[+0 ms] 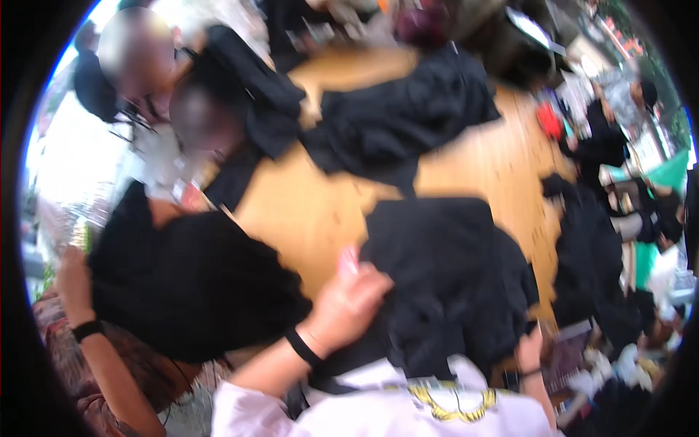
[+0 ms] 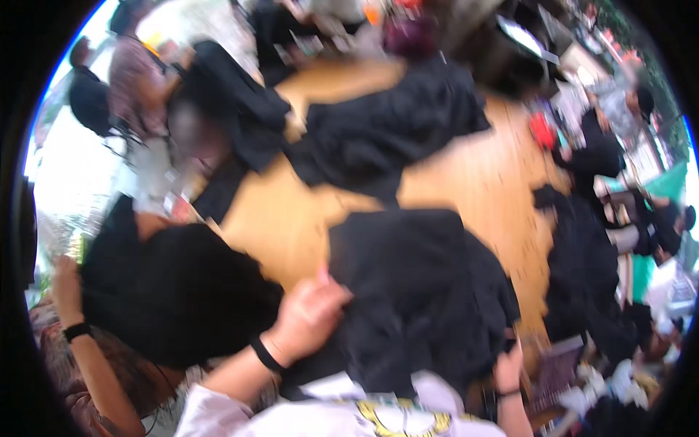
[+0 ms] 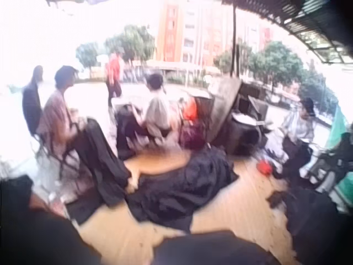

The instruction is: Inspecting and trimming loose threads from black trousers in a shared workspace.

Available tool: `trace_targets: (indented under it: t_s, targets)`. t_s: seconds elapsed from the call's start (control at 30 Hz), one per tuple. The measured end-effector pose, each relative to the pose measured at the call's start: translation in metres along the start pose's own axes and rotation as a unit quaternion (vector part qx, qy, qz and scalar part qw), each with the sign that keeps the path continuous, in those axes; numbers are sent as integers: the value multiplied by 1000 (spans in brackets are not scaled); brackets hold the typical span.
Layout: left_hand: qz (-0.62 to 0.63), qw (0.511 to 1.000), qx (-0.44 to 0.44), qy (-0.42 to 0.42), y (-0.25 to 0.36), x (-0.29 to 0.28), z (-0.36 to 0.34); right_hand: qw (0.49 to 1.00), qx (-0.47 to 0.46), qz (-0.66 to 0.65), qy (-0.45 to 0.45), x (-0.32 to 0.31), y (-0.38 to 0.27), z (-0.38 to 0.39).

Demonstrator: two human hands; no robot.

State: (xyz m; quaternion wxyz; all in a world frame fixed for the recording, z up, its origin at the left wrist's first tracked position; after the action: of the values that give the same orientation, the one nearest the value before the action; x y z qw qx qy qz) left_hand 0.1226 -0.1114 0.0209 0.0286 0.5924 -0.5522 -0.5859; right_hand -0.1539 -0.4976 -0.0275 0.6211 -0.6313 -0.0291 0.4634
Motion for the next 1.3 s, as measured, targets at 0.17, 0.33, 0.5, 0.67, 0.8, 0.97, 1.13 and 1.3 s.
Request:
trace_targets:
  t_s: [0.17,0.33,0.5,0.67,0.8,0.97,1.13,1.3]
  targets:
    - [-35,998,20,-41,15,6,19,996,-43,72,14,-2,23,10]
    - [-68,994,-13,-80,31,-11,16,987,-79,139,21,17,17,1]
    - [-70,995,5,-69,22,-10,5,978,-107,170,49,12,4,1]
    - [-63,997,-4,-49,25,0,8,970,-112,207,61,10,10,6]
    - [-64,996,-30,-49,28,-8,23,979,-104,165,51,20,40,4]
    - [-65,996,2,-62,47,-14,24,990,-84,97,64,5,37,8]
    - [-229,963,142,-3,111,-52,36,991,-99,70,61,4,30,-3]
    - [-73,979,162,-104,106,-9,64,993,-110,24,41,-1,29,-6]
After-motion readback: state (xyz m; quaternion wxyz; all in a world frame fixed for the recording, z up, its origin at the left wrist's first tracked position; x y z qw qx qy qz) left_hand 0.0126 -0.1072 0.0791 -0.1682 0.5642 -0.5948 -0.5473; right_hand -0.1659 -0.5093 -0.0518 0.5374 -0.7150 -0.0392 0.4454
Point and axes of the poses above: each hand's wrist, its own z-axis away from the middle knuckle, its own x-axis out of the palm, y = z × x, the point moved 3 cm from there along -z, towards the middle knuckle, and after that the axes turned 5 degrees about -x, right-handed, at the moved point
